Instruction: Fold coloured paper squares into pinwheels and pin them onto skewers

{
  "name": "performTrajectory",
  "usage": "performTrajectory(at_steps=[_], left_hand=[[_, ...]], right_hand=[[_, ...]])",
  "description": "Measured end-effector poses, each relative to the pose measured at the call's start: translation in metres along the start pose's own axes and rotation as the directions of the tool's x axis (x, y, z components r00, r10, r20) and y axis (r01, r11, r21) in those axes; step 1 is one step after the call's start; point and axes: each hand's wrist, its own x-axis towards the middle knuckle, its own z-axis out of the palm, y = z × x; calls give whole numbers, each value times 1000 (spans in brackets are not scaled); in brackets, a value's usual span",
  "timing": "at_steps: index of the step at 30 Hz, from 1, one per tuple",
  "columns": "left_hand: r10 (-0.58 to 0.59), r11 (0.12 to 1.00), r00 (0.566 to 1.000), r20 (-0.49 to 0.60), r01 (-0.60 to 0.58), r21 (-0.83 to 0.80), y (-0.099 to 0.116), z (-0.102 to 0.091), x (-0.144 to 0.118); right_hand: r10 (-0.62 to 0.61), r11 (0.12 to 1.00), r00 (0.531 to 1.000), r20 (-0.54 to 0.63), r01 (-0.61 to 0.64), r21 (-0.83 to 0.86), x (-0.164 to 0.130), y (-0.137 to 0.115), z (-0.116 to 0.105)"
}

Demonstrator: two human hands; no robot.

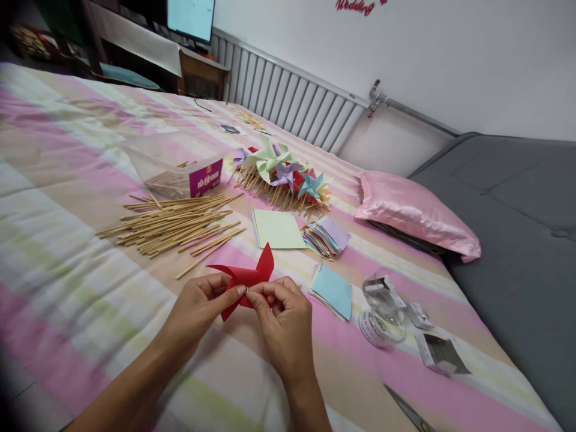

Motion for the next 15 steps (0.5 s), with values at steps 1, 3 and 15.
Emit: performTrajectory(at_steps=[1,3,15], left_hand=[[24,999,1000,-1,-24,23,0,0,0],[60,996,998,-3,-59,65,2,1,0],[35,998,999,-21,-34,59,4,3,-2]], right_hand=[[10,1000,1000,6,-10,9,0,0,0],[33,999,999,15,-33,28,0,1,1],[110,947,994,29,-113,299,3,4,8]])
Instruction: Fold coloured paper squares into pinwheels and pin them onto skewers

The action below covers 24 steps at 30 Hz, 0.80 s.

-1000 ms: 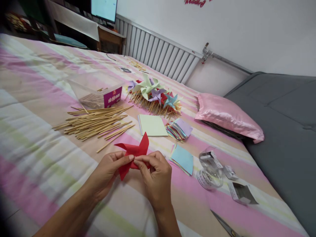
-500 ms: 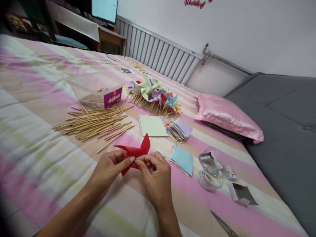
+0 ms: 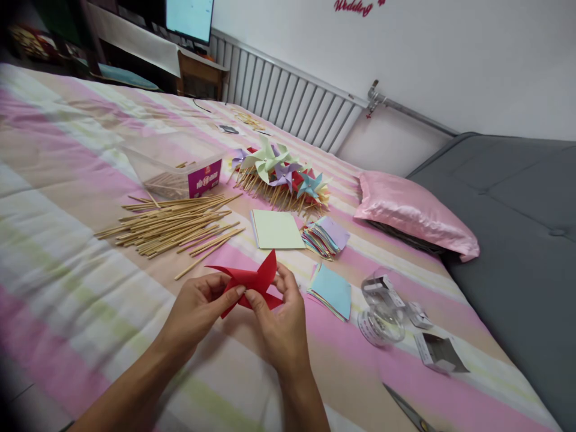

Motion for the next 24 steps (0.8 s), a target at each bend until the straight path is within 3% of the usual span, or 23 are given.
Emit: performTrajectory(at_steps=[4,19,24], left_hand=[[8,999,1000,26,-9,34,-2,-1,0],[43,999,997,68,-45,28,-4,2,-2],[20,997,995,101,-27,70,-4,2,0]], right_hand=[[29,997,993,116,-37,74,-2,-2,0],[56,998,998,16,-57,32,-2,0,0],[-12,987,1000,2,13,-161,-1,2,-3]])
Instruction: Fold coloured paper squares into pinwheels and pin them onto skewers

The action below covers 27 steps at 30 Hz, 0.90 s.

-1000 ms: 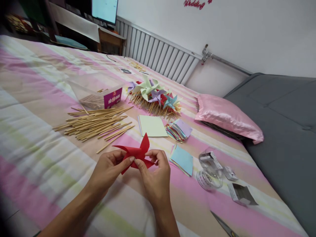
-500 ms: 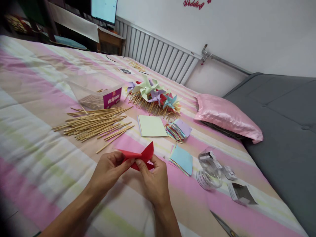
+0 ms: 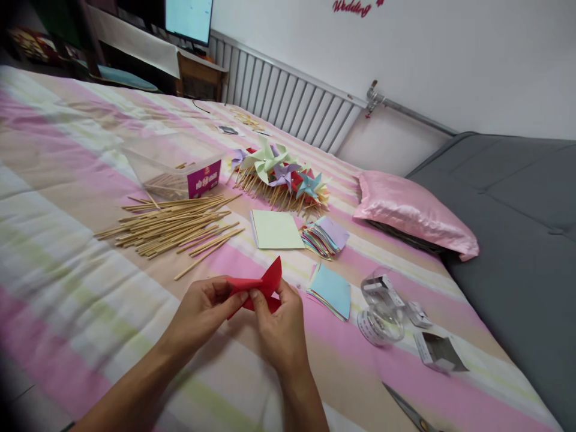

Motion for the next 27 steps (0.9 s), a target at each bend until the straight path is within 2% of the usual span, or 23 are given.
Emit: performTrajectory(at_steps=[3,5,8,11,13,14,15,16,17,18,19,21,23,25,27], left_hand=[[-11,997,1000,17,9,74,0,-2,1],[-16,992,999,29,12,126,1,-3,1],[-22,983,998,55,11,181,5,-5,0],[3,986,998,65,-14,167,8,-12,1],[60,986,997,-52,-51,157,7,-21,3],[107,978,980,-167,-73,196,7,-26,5],[178,956,938,-299,-92,279,5,-31,7],[243,909,886,-395,-66,412,4,-35,8],[300,829,851,-431,-9,560,2,-39,10],[348,724,836,-424,48,688,1,-43,11],[377,594,841,-387,101,798,0,-45,11],[373,336,880,-296,169,926,-2,-47,12],[341,160,906,-252,209,965,-4,-48,13],[323,83,915,-243,228,970,-7,-50,13],[319,64,915,-245,237,969,-9,-51,12]], right_hand=[[-1,995,1000,28,4,-99,1,4,-6],[20,995,997,75,-13,-98,2,4,-9],[28,999,989,144,-26,-21,2,2,-12],[22,996,991,131,-33,87,4,2,-13],[42,987,996,79,-54,153,5,5,-13],[53,983,997,53,-61,173,6,7,-14],[61,981,998,33,-66,184,6,9,-15],[66,980,998,21,-69,187,7,11,-15],[71,979,997,18,-73,188,7,12,-16],[77,978,997,26,-81,191,7,13,-16],[85,976,996,37,-90,199,7,14,-17],[100,971,993,60,-111,211,7,14,-16],[108,969,991,74,-122,216,6,14,-16],[109,968,990,85,-125,219,6,13,-15],[105,968,990,99,-124,219,6,13,-14]])
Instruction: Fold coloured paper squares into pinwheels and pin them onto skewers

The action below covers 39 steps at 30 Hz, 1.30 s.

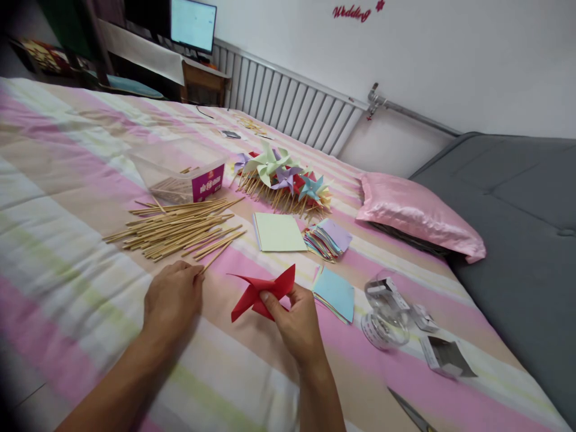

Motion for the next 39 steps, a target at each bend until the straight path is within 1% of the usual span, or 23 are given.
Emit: performTrajectory(at_steps=[4,7,8,10,11,13,14,16,18,21,23,28,30,32,34,37,39], left_hand=[[-42,999,999,1,42,-21,0,-2,-1],[-51,997,998,31,53,-62,4,-6,-1],[-55,993,998,42,59,-106,5,-7,-1],[-59,960,996,72,77,-268,8,-7,0],[-50,923,994,96,82,-376,9,-6,0],[3,810,988,156,89,-580,11,-5,0],[44,749,983,177,85,-657,12,-5,0],[124,654,975,183,58,-754,14,-6,-1],[183,591,965,186,43,-806,17,-10,-3],[222,507,948,230,90,-857,21,-16,-5],[218,431,943,250,137,-892,24,-19,-6],[208,156,928,309,280,-947,25,-19,-6],[196,97,928,315,302,-948,24,-19,-6],[164,81,939,303,294,-952,23,-20,-6],[135,88,955,263,253,-963,23,-21,-6],[146,135,980,136,116,-984,24,-21,-6],[186,188,980,74,38,-981,25,-21,-7]], right_hand=[[10,1000,1000,15,-9,-2,0,-2,1],[16,1000,1000,16,-17,17,0,-2,1],[20,999,1000,18,-21,33,0,-2,1],[33,997,999,31,-35,75,0,-2,0],[37,995,999,37,-41,94,0,-1,0],[29,991,999,46,-35,128,0,1,-2],[14,989,999,44,-20,145,0,1,-2],[-32,982,999,26,26,189,1,3,-4],[-66,967,998,2,63,246,1,4,-6],[-63,946,998,0,59,319,0,3,-7],[-43,935,998,36,27,354,-1,3,-7],[11,901,986,168,-82,426,-1,5,2],[6,902,974,227,-104,420,-1,6,5],[-3,904,963,269,-113,412,-1,7,8],[3,898,958,288,-129,420,-1,7,11],[21,892,944,329,-166,421,-2,7,15],[26,887,929,369,-192,420,-2,7,17]])
